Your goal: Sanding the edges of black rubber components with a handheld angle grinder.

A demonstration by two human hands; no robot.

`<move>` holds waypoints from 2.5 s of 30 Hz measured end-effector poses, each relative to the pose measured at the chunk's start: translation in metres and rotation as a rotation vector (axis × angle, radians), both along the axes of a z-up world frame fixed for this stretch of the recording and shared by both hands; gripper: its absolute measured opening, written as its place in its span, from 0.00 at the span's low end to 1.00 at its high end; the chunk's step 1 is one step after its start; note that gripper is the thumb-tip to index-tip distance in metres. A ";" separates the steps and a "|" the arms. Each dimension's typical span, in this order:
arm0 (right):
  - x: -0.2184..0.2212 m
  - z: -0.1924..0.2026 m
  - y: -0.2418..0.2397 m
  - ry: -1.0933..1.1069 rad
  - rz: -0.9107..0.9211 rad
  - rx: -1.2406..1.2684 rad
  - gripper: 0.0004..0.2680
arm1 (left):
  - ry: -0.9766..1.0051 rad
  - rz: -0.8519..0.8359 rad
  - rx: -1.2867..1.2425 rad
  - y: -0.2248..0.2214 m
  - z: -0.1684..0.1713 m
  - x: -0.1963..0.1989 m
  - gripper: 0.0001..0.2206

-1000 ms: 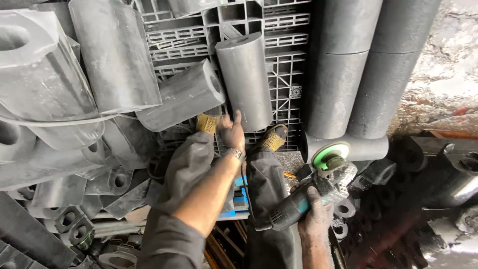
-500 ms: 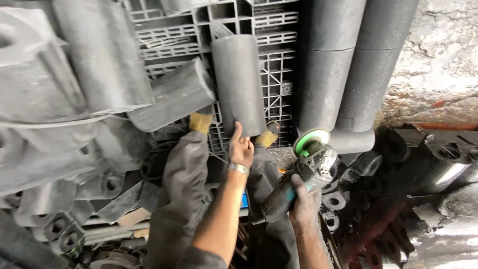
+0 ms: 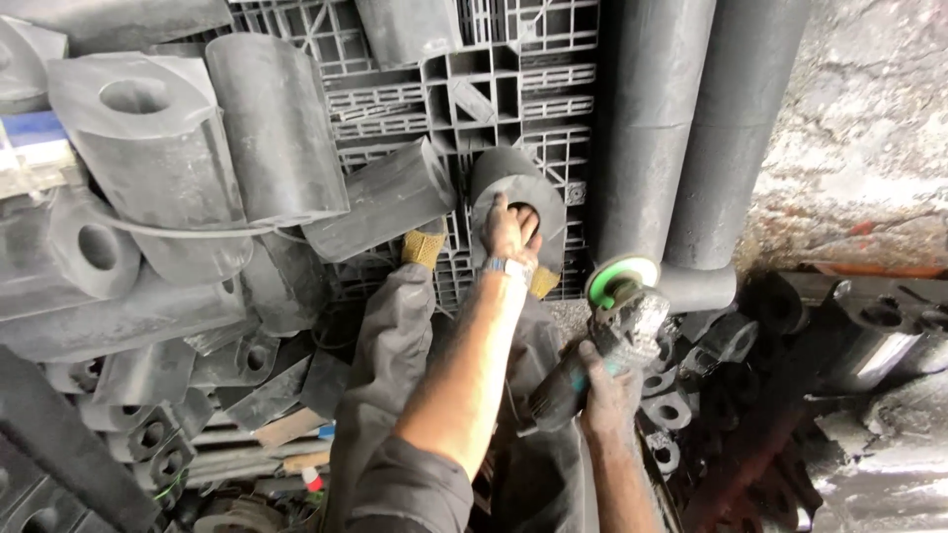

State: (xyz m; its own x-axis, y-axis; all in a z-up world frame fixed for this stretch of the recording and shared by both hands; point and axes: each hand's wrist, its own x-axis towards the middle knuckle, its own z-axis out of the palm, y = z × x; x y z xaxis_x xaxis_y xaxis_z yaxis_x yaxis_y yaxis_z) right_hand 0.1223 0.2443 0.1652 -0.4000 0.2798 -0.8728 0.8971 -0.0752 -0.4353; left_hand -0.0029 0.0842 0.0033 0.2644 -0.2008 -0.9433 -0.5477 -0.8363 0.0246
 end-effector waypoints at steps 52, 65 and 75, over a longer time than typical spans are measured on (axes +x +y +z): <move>-0.027 -0.047 -0.037 -0.056 0.333 0.103 0.30 | 0.737 -1.325 -0.794 -0.061 0.073 0.022 0.16; 0.009 -0.085 -0.052 -0.116 0.350 0.077 0.23 | 0.607 -0.891 0.154 0.016 0.096 0.212 0.34; -0.006 -0.088 -0.072 0.104 0.377 -0.117 0.20 | 0.553 -0.864 0.069 0.021 0.077 0.233 0.38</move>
State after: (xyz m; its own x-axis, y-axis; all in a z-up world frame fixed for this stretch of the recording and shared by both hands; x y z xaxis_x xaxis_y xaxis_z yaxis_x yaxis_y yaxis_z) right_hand 0.1161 0.1726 0.0767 -0.5431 -0.0025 -0.8397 0.8231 0.1964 -0.5329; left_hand 0.2301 0.1049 0.0799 -0.4199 -0.0571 -0.9058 -0.8897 -0.1711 0.4233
